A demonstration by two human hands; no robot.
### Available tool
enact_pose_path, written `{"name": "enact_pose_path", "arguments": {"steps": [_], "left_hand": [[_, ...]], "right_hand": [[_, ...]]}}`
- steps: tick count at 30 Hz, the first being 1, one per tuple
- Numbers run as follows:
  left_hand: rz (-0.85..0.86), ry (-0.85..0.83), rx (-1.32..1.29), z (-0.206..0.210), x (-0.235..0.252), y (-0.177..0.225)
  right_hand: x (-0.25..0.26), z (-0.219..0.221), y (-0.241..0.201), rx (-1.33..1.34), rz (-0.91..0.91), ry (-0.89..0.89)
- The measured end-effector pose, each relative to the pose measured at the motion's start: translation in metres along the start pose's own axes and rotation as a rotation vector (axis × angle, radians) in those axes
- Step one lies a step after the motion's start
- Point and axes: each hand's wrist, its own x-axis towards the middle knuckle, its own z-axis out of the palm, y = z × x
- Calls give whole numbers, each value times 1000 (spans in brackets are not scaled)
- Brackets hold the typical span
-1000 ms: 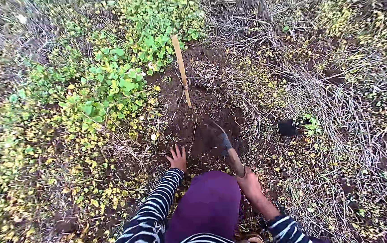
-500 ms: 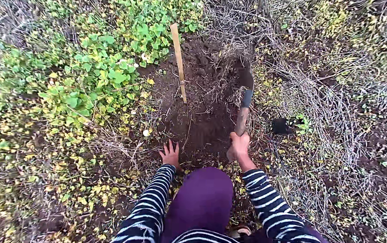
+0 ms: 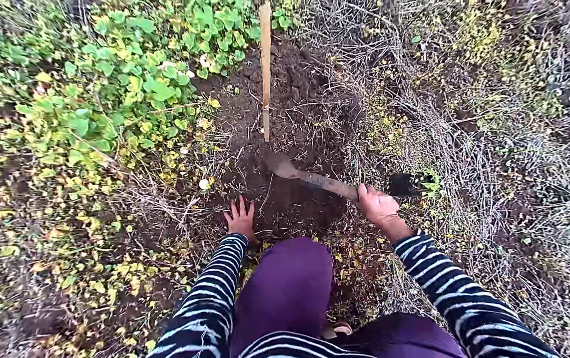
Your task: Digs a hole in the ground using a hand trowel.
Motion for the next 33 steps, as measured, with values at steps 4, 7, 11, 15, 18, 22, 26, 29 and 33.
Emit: {"name": "enact_pose_path", "arguments": {"steps": [4, 7, 11, 15, 18, 22, 26, 29, 33], "left_hand": [[-4, 9, -2, -1, 1, -1], [-4, 5, -11, 2, -3, -1], [-5, 18, -16, 0, -3, 0], [-11, 37, -18, 1, 0, -4], [1, 63, -2, 8, -1, -6], [5, 53, -6, 6, -2, -6], [9, 64, -10, 4, 0, -5], [4, 68, -3, 4, -2, -3], [7, 78, 6, 10, -3, -5]], "right_hand": [[15, -17, 24, 176, 312, 12], [-17, -17, -10, 525, 409, 57], [-29, -16, -39, 840, 393, 309], [-4, 13, -11, 481, 285, 169], [3, 27, 34, 212, 387, -45], [-39, 26, 20, 693, 502, 58], [-64, -5, -3, 1218, 436, 374], [-49, 6, -36, 1241, 382, 550], [-30, 91, -47, 654, 362, -156]]}}
